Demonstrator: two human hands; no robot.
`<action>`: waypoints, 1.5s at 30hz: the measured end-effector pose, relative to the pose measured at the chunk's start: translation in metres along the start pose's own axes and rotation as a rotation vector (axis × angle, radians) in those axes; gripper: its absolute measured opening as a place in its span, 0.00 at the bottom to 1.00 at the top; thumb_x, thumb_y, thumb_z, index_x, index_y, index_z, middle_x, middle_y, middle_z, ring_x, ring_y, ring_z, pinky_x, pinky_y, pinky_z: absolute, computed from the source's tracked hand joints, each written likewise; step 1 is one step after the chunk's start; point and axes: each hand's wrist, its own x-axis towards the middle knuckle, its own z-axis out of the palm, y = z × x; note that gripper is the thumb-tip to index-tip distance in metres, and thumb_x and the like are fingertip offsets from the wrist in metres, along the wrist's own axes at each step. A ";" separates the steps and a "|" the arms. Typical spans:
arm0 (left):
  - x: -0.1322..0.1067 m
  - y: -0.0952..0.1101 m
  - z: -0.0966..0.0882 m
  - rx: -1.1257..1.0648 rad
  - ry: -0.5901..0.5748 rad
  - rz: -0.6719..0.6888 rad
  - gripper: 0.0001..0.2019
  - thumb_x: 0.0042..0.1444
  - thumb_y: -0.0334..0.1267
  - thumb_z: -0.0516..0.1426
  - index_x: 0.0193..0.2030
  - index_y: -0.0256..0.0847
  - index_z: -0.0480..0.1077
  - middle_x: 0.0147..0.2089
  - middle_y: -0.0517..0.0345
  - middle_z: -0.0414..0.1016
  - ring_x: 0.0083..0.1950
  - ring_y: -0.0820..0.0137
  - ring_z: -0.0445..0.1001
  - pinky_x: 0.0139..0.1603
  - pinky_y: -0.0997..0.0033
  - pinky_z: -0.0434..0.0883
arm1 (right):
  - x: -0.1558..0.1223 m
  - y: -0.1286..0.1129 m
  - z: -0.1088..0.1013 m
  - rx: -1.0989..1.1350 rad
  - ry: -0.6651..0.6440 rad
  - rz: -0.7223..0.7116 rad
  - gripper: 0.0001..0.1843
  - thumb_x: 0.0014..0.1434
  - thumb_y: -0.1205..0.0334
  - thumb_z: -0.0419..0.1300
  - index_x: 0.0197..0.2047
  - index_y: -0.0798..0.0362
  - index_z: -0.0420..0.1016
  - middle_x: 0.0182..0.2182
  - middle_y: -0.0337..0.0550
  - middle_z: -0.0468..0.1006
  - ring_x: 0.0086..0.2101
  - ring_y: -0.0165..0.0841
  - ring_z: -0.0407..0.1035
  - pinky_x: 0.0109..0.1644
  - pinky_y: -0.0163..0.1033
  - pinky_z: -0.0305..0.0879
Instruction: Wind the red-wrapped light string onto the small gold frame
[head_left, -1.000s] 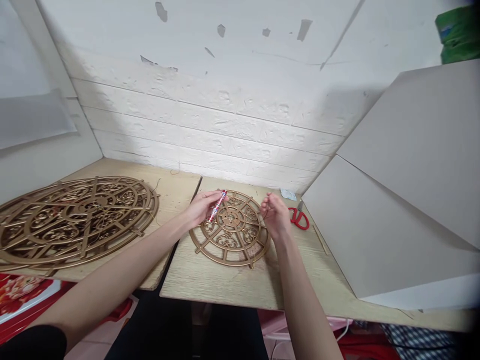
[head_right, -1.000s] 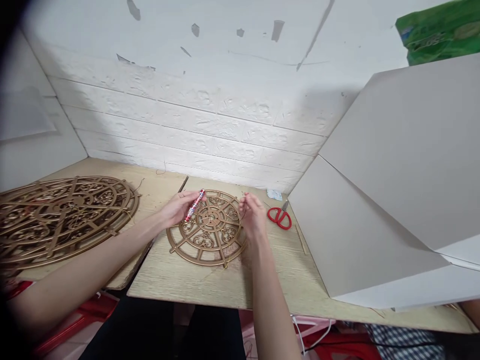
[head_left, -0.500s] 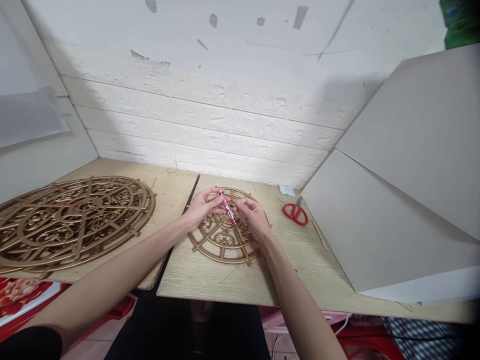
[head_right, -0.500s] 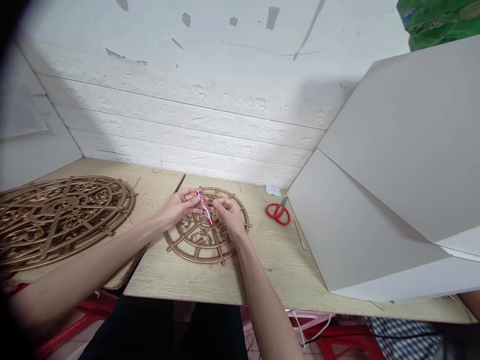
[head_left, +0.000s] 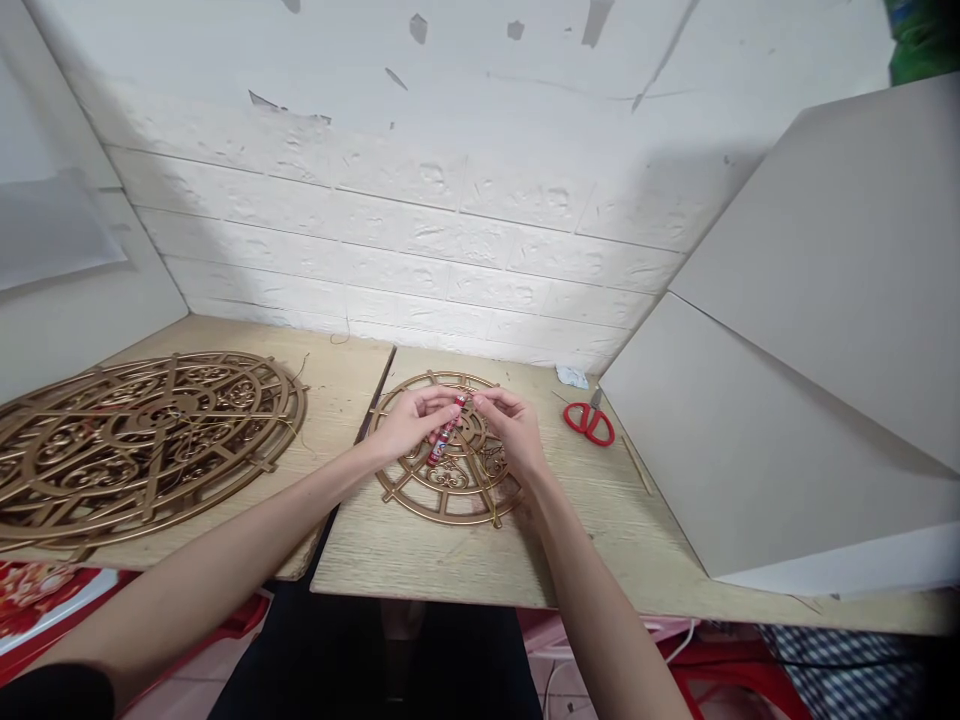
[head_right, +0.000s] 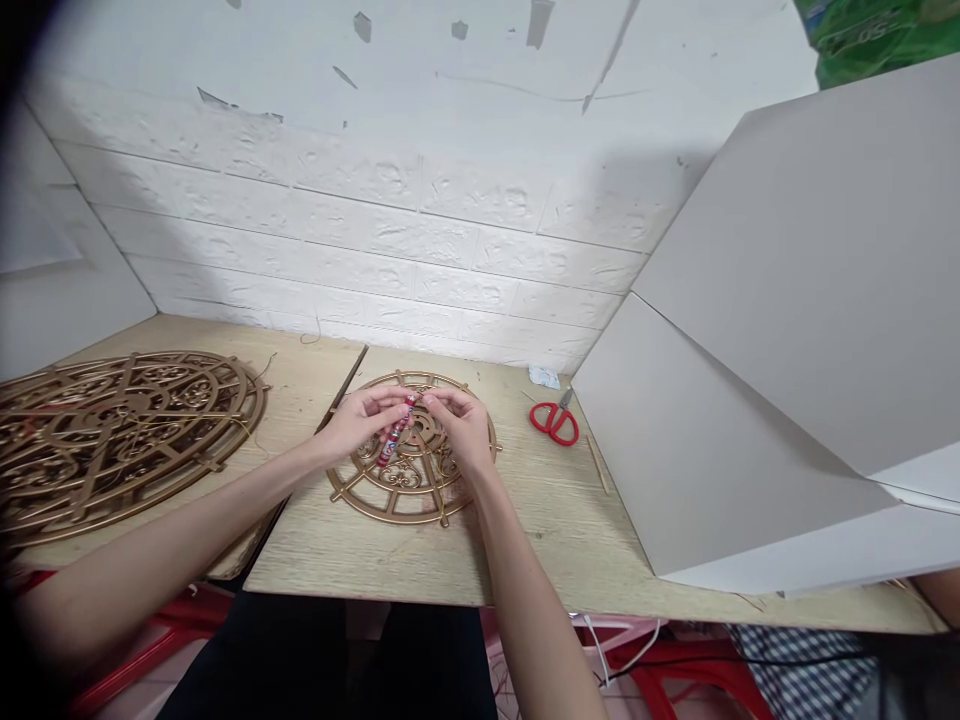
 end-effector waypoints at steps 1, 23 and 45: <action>-0.001 0.000 0.001 0.015 -0.028 0.009 0.17 0.48 0.39 0.62 0.46 0.38 0.73 0.31 0.51 0.77 0.24 0.73 0.69 0.20 0.78 0.62 | 0.000 0.000 0.000 0.011 0.000 -0.004 0.11 0.45 0.56 0.67 0.31 0.53 0.78 0.28 0.39 0.77 0.28 0.29 0.68 0.32 0.34 0.65; -0.002 0.000 0.000 0.044 -0.129 0.084 0.22 0.52 0.43 0.59 0.52 0.38 0.61 0.30 0.56 0.76 0.26 0.75 0.69 0.26 0.78 0.63 | -0.001 -0.004 0.000 0.022 -0.042 0.085 0.15 0.41 0.54 0.68 0.29 0.56 0.77 0.19 0.36 0.69 0.23 0.26 0.62 0.26 0.32 0.57; 0.000 -0.004 0.000 0.092 -0.131 0.124 0.18 0.52 0.42 0.59 0.48 0.37 0.64 0.30 0.56 0.76 0.24 0.77 0.68 0.24 0.78 0.64 | -0.001 -0.003 -0.001 -0.028 -0.050 0.075 0.14 0.43 0.53 0.67 0.30 0.55 0.77 0.22 0.39 0.74 0.25 0.29 0.66 0.28 0.34 0.62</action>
